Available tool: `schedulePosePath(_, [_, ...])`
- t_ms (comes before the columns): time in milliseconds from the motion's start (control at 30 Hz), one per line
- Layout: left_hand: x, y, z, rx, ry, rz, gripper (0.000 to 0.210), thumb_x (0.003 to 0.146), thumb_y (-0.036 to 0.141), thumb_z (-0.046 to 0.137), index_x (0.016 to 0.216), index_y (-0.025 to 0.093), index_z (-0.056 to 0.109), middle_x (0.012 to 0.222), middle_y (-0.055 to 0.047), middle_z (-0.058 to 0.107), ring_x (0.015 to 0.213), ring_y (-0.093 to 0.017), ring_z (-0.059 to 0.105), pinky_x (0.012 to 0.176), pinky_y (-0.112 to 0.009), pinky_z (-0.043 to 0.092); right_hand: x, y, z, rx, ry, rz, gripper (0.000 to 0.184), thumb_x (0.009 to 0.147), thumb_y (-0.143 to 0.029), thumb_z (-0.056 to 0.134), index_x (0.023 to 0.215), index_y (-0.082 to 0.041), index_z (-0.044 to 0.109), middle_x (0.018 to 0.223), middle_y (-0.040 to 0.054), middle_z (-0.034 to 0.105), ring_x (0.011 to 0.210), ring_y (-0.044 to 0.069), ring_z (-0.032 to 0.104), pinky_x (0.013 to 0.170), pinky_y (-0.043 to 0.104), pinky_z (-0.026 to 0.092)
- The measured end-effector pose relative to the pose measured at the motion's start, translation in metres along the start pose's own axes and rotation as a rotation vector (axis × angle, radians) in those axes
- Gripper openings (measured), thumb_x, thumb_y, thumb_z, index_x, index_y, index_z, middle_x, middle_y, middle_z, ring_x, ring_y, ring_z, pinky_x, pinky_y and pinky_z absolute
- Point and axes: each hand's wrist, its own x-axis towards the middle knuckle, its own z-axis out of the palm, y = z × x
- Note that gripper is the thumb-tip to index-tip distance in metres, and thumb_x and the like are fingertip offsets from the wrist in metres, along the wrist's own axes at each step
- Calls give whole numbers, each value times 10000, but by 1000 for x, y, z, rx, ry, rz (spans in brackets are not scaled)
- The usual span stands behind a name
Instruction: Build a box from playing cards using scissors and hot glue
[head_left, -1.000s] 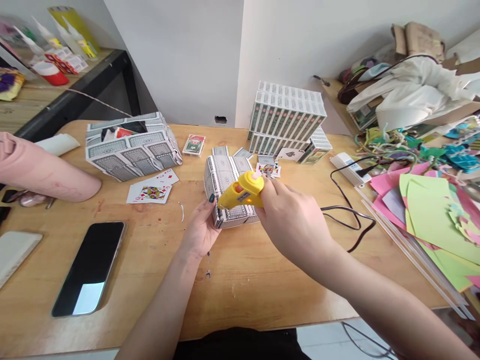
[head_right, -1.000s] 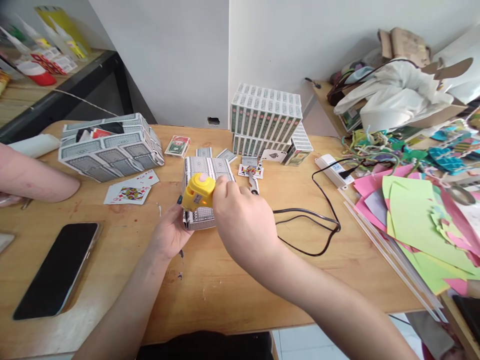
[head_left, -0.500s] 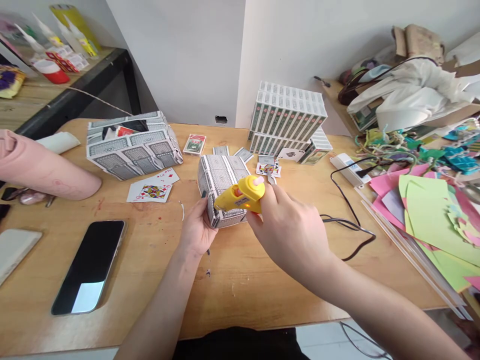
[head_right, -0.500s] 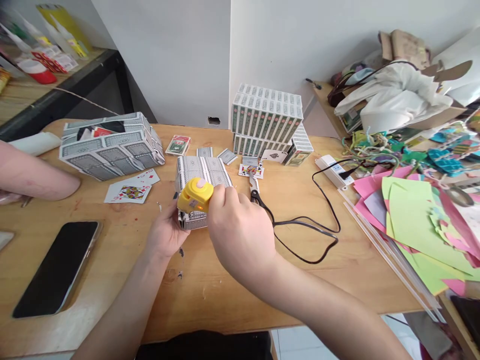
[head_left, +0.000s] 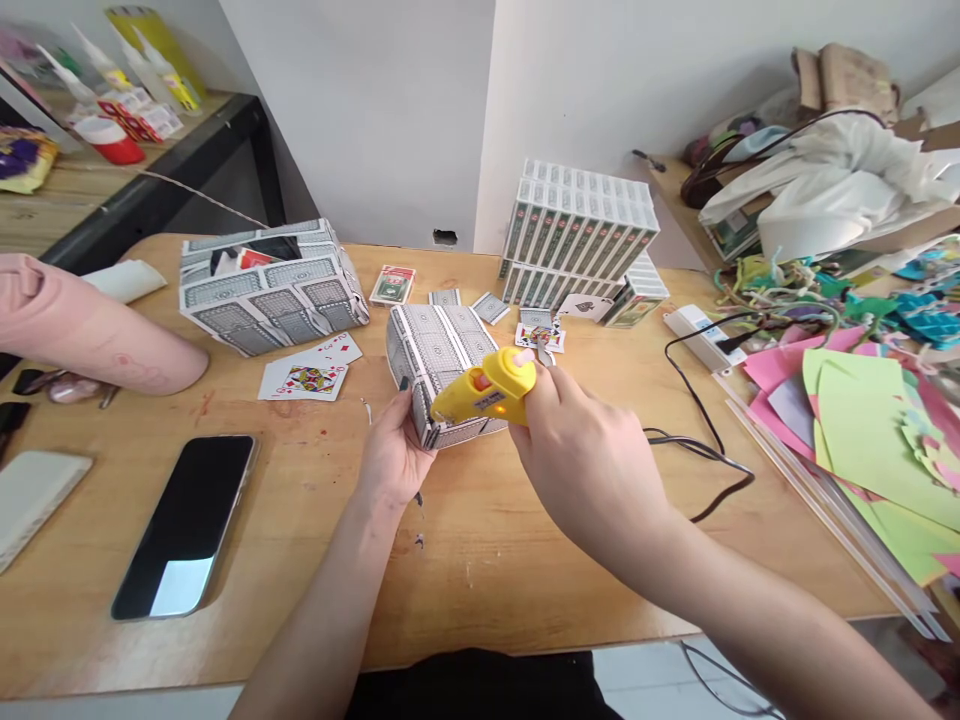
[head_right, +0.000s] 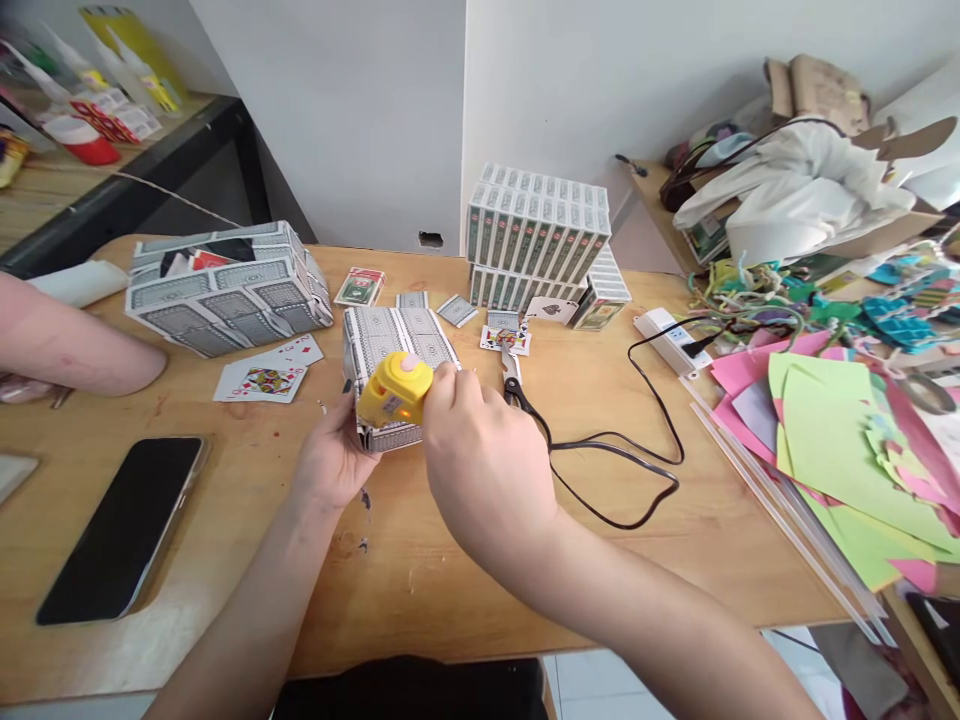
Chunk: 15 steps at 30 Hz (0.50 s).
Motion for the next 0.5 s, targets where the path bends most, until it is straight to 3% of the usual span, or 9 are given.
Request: schedulePosePath(500, [-1,1,2,-13,9,3,318,943,125,365,846,108,668,739,-39,749,660,-140,708,597,-239,584,0,2,-4,34,-90,13,208,753,-49,508,951,-87,562,672,23,609,513,152,569,416,262,281])
